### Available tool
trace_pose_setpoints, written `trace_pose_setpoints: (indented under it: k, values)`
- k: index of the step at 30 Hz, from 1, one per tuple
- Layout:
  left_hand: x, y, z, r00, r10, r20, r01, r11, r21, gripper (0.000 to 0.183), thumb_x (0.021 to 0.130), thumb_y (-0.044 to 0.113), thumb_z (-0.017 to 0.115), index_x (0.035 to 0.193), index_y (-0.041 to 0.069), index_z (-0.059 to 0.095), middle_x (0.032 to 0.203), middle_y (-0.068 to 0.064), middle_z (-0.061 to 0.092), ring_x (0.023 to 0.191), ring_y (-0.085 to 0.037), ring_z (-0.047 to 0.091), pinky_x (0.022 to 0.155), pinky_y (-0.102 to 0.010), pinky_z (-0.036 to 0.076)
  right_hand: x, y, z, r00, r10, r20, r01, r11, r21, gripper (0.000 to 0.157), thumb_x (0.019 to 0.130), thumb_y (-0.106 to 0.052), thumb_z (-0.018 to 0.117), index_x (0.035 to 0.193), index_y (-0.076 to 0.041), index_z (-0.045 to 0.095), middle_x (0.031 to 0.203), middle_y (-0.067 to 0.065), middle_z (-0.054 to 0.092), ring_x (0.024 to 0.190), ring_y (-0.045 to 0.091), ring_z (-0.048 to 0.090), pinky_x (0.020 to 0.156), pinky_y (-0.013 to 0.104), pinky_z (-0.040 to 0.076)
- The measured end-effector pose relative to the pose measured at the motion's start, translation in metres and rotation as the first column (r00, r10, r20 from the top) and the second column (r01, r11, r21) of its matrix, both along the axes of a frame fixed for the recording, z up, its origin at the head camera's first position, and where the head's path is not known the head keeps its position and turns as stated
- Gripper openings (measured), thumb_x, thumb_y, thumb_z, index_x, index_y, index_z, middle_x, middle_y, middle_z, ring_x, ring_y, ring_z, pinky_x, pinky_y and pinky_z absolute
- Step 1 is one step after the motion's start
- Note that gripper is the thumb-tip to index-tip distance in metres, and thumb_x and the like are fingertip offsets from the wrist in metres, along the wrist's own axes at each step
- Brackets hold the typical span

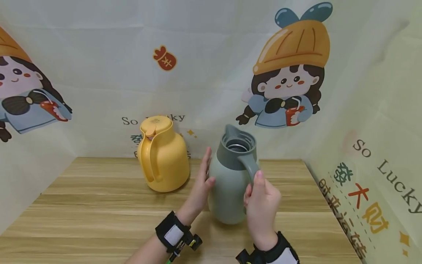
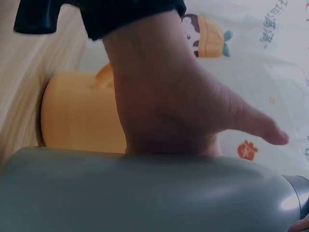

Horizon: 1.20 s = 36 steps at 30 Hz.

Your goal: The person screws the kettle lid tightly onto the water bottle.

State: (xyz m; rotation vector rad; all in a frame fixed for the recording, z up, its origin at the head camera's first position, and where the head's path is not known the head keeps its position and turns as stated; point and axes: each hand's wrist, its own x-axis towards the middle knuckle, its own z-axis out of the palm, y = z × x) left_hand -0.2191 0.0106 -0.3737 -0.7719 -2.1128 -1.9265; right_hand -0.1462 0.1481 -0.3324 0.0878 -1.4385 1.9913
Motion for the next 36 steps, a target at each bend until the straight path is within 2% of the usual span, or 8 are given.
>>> trace_pose_setpoints:
  k: [4, 8, 11, 15, 18, 26, 29, 36]
  values:
    - [0.001, -0.003, -0.009, 0.999, 0.006, -0.039, -0.002, 0.995, 0.103, 0.098, 0.069, 0.08, 0.048, 0.145, 0.027, 0.016, 0.145, -0.006, 0.025, 0.126, -0.024, 0.031, 0.096, -0.053, 0.03, 0.012, -0.009, -0.003, 1.0, 0.021, 0.019, -0.022, 0.999, 0.041, 0.051, 0.099, -0.019, 0.041, 0.053, 0.002, 0.04, 0.043, 0.003, 0.035, 0.034, 0.011, 0.032, 0.031, 0.024, 0.027]
    - [0.007, -0.009, -0.014, 0.993, 0.033, -0.117, -0.014, 0.987, 0.16, 0.087, 0.073, 0.073, 0.052, 0.142, 0.024, 0.028, 0.136, -0.003, 0.038, 0.117, -0.023, 0.041, 0.09, -0.047, 0.037, 0.027, -0.02, -0.005, 0.998, 0.037, 0.059, -0.041, 0.997, 0.071, 0.05, 0.099, -0.019, 0.039, 0.053, 0.0, 0.041, 0.043, 0.004, 0.036, 0.034, 0.012, 0.034, 0.031, 0.028, 0.026]
    - [0.012, -0.015, -0.015, 0.987, 0.031, -0.158, -0.003, 0.984, 0.176, 0.082, 0.075, 0.071, 0.053, 0.139, 0.023, 0.034, 0.129, -0.003, 0.046, 0.109, -0.024, 0.046, 0.085, -0.045, 0.04, 0.037, -0.029, -0.009, 0.997, 0.068, 0.042, -0.071, 0.995, 0.073, 0.049, 0.1, -0.017, 0.037, 0.053, -0.001, 0.041, 0.043, 0.004, 0.038, 0.034, 0.012, 0.034, 0.029, 0.031, 0.024]
    - [0.015, -0.022, -0.019, 0.979, 0.015, -0.204, 0.019, 0.987, 0.162, 0.079, 0.078, 0.07, 0.051, 0.138, 0.021, 0.036, 0.127, -0.003, 0.047, 0.108, -0.024, 0.046, 0.085, -0.043, 0.04, 0.046, -0.039, -0.015, 0.995, 0.1, 0.001, -0.1, 0.992, 0.071, 0.048, 0.099, -0.012, 0.033, 0.053, -0.002, 0.04, 0.043, 0.004, 0.037, 0.033, 0.012, 0.033, 0.028, 0.034, 0.022]
    - [0.016, -0.027, -0.026, 0.973, 0.005, -0.229, 0.028, 0.99, 0.141, 0.077, 0.079, 0.069, 0.048, 0.138, 0.02, 0.037, 0.128, -0.003, 0.047, 0.109, -0.025, 0.046, 0.087, -0.043, 0.038, 0.05, -0.045, -0.021, 0.995, 0.097, -0.007, -0.096, 0.992, 0.084, 0.048, 0.099, -0.011, 0.031, 0.053, -0.002, 0.039, 0.042, 0.005, 0.036, 0.032, 0.012, 0.032, 0.027, 0.031, 0.022]
    - [0.016, -0.036, -0.042, 0.971, -0.063, -0.232, 0.093, 0.988, 0.124, 0.079, 0.081, 0.07, 0.044, 0.138, 0.015, 0.037, 0.13, -0.007, 0.046, 0.113, -0.027, 0.043, 0.092, -0.038, 0.035, 0.058, -0.061, -0.037, 0.996, 0.091, -0.003, -0.09, 0.99, 0.105, 0.051, 0.098, -0.013, 0.03, 0.049, -0.002, 0.039, 0.04, 0.008, 0.036, 0.028, 0.012, 0.031, 0.024, 0.026, 0.025]
    - [0.016, -0.039, -0.047, 0.969, -0.075, -0.237, 0.106, 0.987, 0.118, 0.08, 0.082, 0.069, 0.044, 0.137, 0.012, 0.037, 0.131, -0.009, 0.045, 0.115, -0.027, 0.042, 0.094, -0.036, 0.034, 0.058, -0.064, -0.042, 0.994, 0.104, -0.034, -0.099, 0.987, 0.125, 0.05, 0.098, -0.012, 0.028, 0.05, -0.002, 0.039, 0.04, 0.01, 0.036, 0.028, 0.014, 0.032, 0.024, 0.027, 0.026]
    - [0.017, -0.045, -0.056, 0.966, -0.08, -0.247, 0.108, 0.989, 0.102, 0.079, 0.084, 0.068, 0.042, 0.137, 0.01, 0.036, 0.131, -0.011, 0.044, 0.116, -0.026, 0.041, 0.096, -0.034, 0.032, 0.058, -0.07, -0.05, 0.992, 0.108, -0.068, -0.101, 0.99, 0.098, 0.048, 0.098, -0.011, 0.028, 0.052, -0.002, 0.04, 0.04, 0.009, 0.036, 0.028, 0.015, 0.032, 0.024, 0.027, 0.026]
